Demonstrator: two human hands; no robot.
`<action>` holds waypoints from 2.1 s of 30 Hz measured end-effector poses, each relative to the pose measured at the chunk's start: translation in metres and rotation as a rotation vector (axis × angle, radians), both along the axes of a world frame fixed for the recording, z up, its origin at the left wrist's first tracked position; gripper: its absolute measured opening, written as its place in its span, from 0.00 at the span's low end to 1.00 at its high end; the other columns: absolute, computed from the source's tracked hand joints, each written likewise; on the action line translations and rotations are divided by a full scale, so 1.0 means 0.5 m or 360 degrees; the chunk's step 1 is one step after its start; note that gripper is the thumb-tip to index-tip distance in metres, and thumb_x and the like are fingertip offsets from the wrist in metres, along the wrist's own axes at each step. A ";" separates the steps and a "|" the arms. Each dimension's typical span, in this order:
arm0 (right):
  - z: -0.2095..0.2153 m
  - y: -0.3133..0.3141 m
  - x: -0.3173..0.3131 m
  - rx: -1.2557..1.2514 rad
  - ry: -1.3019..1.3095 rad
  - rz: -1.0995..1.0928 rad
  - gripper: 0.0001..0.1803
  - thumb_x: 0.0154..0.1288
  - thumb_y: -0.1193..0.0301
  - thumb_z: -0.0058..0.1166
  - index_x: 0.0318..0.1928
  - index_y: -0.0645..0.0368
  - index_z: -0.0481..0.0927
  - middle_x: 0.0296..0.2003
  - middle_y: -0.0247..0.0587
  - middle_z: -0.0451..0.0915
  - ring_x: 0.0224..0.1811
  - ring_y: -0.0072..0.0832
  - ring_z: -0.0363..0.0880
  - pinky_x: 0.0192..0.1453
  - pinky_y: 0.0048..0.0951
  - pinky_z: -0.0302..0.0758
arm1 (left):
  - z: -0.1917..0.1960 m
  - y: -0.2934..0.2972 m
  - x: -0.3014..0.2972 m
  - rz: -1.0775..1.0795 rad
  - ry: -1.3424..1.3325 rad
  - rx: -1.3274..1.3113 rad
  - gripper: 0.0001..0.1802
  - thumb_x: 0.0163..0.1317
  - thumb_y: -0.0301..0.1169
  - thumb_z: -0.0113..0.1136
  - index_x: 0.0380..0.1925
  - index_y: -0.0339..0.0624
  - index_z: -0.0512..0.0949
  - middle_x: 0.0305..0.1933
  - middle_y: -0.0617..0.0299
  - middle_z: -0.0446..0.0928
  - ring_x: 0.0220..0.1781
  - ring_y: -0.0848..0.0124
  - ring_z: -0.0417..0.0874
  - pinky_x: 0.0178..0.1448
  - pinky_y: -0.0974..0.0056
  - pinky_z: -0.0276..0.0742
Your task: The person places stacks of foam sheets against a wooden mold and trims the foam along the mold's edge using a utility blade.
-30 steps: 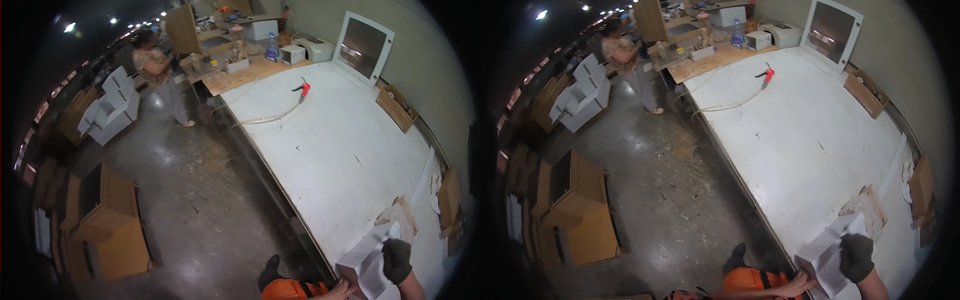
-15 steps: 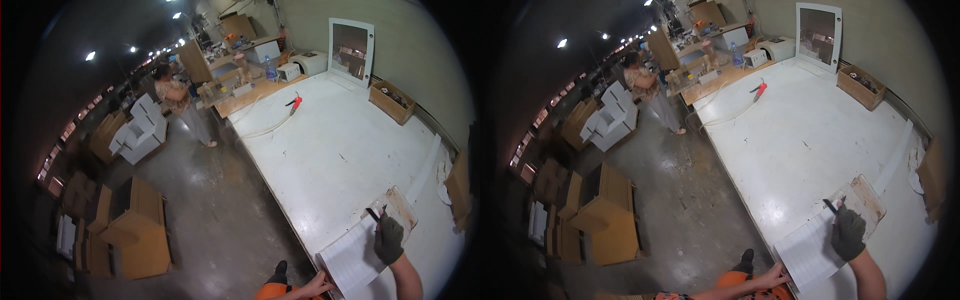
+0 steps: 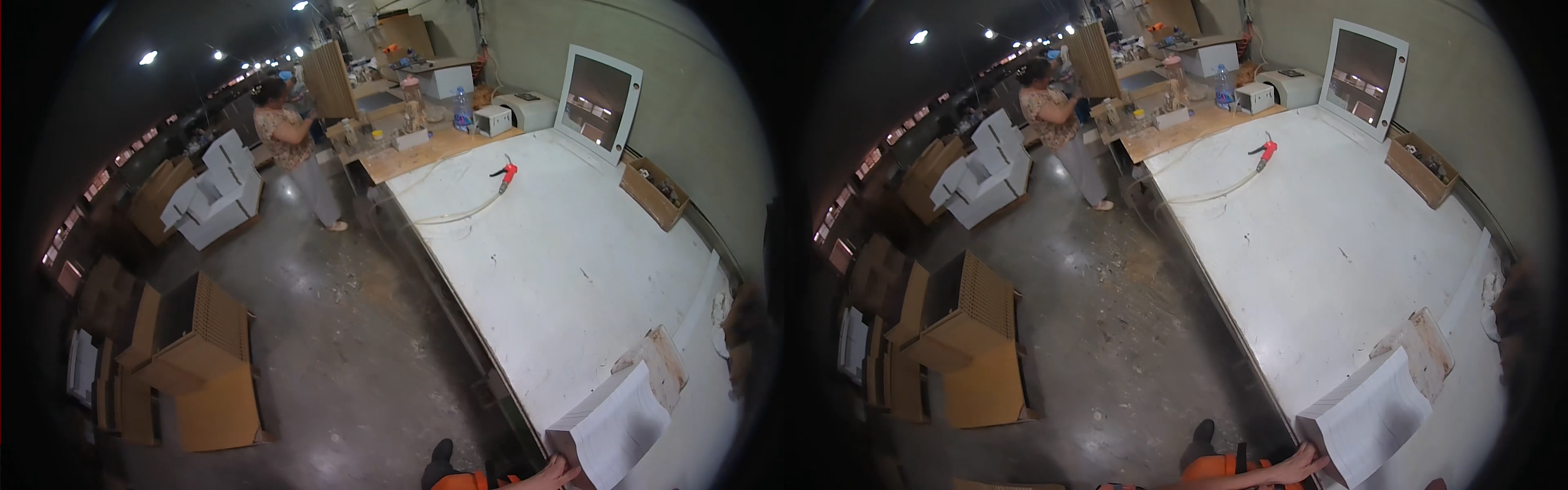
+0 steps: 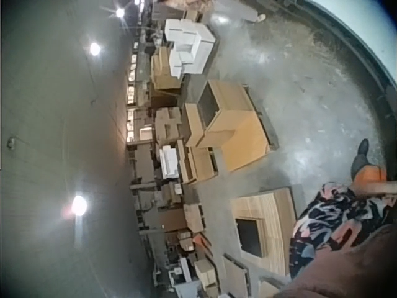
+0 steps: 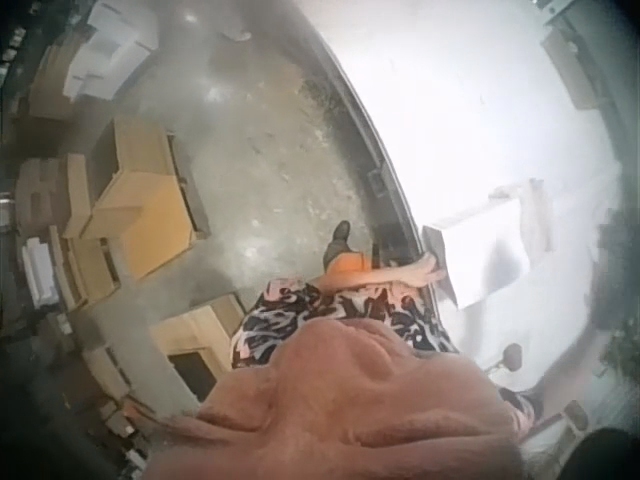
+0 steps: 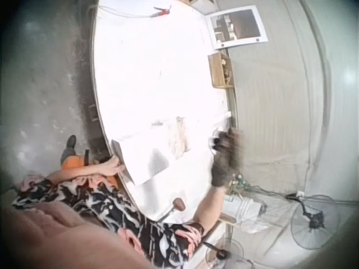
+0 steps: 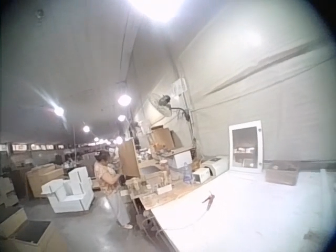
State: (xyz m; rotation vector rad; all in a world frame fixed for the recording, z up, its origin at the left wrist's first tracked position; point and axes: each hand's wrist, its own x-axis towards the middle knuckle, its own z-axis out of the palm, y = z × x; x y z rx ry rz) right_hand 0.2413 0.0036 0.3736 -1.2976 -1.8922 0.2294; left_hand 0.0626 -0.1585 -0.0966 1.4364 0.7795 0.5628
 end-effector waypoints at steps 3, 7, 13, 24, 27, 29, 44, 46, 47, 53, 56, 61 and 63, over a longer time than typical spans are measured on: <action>-0.339 -0.003 0.044 -0.1364 -0.0513 0.0037 0.35 0.68 0.61 0.49 0.73 0.43 0.53 0.58 0.48 0.74 0.53 0.38 0.77 0.51 0.30 0.78 | 0.046 -0.015 -0.007 0.0117 -0.0074 0.0053 0.30 0.69 0.49 0.51 0.46 0.25 0.65 0.39 0.49 0.59 0.43 0.57 0.63 0.51 0.61 0.64; -0.389 -0.043 -0.019 -0.0599 -0.0800 0.0082 0.06 0.52 0.79 0.49 0.33 0.63 0.75 0.26 0.55 0.76 0.30 0.52 0.78 0.33 0.46 0.72 | -0.011 -0.061 0.034 0.0034 -0.0136 0.0128 0.34 0.70 0.55 0.40 0.68 0.48 0.58 0.66 0.15 0.43 0.76 0.39 0.42 0.68 0.24 0.33; -0.419 -0.051 0.035 -0.0562 -0.1337 -0.0093 0.18 0.57 0.73 0.49 0.50 0.60 0.74 0.34 0.52 0.80 0.33 0.50 0.80 0.37 0.52 0.73 | 0.112 -0.029 0.000 0.0333 -0.0142 0.0104 0.29 0.61 0.42 0.62 0.41 0.19 0.69 0.44 0.32 0.70 0.48 0.43 0.73 0.52 0.47 0.70; -0.371 0.023 -0.008 -0.0495 -0.1360 -0.0011 0.25 0.55 0.77 0.54 0.56 0.50 0.78 0.31 0.43 0.81 0.32 0.41 0.81 0.36 0.37 0.77 | 0.161 -0.021 -0.032 0.0297 0.0050 0.0044 0.44 0.59 0.42 0.64 0.60 0.22 0.49 0.56 0.39 0.53 0.54 0.50 0.65 0.59 0.52 0.65; -0.361 0.032 -0.016 -0.0539 -0.1452 -0.0030 0.24 0.59 0.70 0.52 0.58 0.45 0.74 0.36 0.40 0.82 0.37 0.40 0.81 0.38 0.39 0.77 | 0.153 -0.035 -0.032 0.0285 0.0135 0.0044 0.45 0.59 0.41 0.65 0.61 0.23 0.48 0.56 0.40 0.54 0.53 0.52 0.64 0.59 0.52 0.65; -0.383 0.041 0.001 -0.0506 -0.1444 -0.0091 0.24 0.58 0.71 0.52 0.58 0.47 0.74 0.35 0.42 0.82 0.36 0.41 0.81 0.37 0.39 0.77 | 0.156 -0.038 -0.035 0.0279 0.0197 0.0112 0.45 0.58 0.40 0.65 0.61 0.23 0.48 0.56 0.40 0.54 0.53 0.53 0.65 0.59 0.52 0.65; -0.406 0.071 -0.087 -0.0702 -0.1822 -0.0048 0.24 0.52 0.71 0.54 0.54 0.49 0.77 0.26 0.41 0.81 0.24 0.34 0.80 0.24 0.35 0.74 | 0.202 -0.011 -0.067 0.0323 0.0178 -0.0480 0.49 0.55 0.35 0.68 0.65 0.25 0.46 0.60 0.38 0.53 0.61 0.42 0.63 0.64 0.49 0.61; -0.355 -0.034 -0.173 -0.1508 -0.1590 0.0665 0.20 0.61 0.65 0.50 0.52 0.59 0.77 0.30 0.44 0.81 0.26 0.32 0.81 0.29 0.33 0.77 | 0.198 -0.027 -0.035 0.0255 0.0017 -0.0277 0.48 0.56 0.37 0.68 0.64 0.25 0.47 0.59 0.37 0.54 0.61 0.42 0.62 0.64 0.49 0.61; -0.340 -0.025 -0.192 -0.1510 -0.1582 0.0672 0.20 0.61 0.65 0.50 0.52 0.59 0.77 0.30 0.44 0.81 0.26 0.32 0.81 0.29 0.33 0.77 | 0.197 -0.025 -0.038 0.0257 0.0025 -0.0283 0.48 0.56 0.37 0.68 0.64 0.25 0.47 0.59 0.37 0.54 0.61 0.42 0.62 0.64 0.49 0.61; -0.371 0.069 -0.093 -0.0464 -0.1520 0.0150 0.27 0.51 0.75 0.53 0.56 0.54 0.75 0.25 0.42 0.78 0.26 0.37 0.80 0.28 0.36 0.74 | 0.215 -0.003 -0.056 0.0256 0.0055 -0.0215 0.50 0.58 0.43 0.66 0.63 0.19 0.45 0.59 0.34 0.54 0.62 0.40 0.58 0.66 0.47 0.56; -0.357 0.066 -0.110 -0.1117 -0.1798 0.0123 0.23 0.55 0.72 0.53 0.54 0.55 0.76 0.27 0.43 0.80 0.26 0.34 0.81 0.29 0.34 0.76 | 0.215 -0.008 -0.040 0.0268 0.0125 0.0008 0.45 0.60 0.40 0.64 0.60 0.18 0.47 0.57 0.35 0.56 0.60 0.42 0.64 0.62 0.49 0.64; -0.293 -0.017 -0.248 -0.1371 -0.1868 0.0715 0.22 0.58 0.69 0.53 0.55 0.58 0.76 0.33 0.44 0.82 0.32 0.35 0.83 0.36 0.34 0.79 | 0.206 -0.023 -0.018 0.0543 -0.0235 -0.0112 0.33 0.56 0.51 0.63 0.36 0.24 0.69 0.40 0.38 0.66 0.43 0.46 0.74 0.43 0.50 0.72; -0.294 0.010 -0.249 -0.1325 -0.1847 0.0670 0.23 0.58 0.70 0.52 0.57 0.57 0.75 0.34 0.41 0.82 0.33 0.37 0.82 0.37 0.34 0.78 | 0.208 -0.015 -0.027 0.0534 -0.0172 -0.0235 0.35 0.57 0.53 0.61 0.34 0.23 0.69 0.39 0.39 0.67 0.41 0.47 0.74 0.41 0.50 0.72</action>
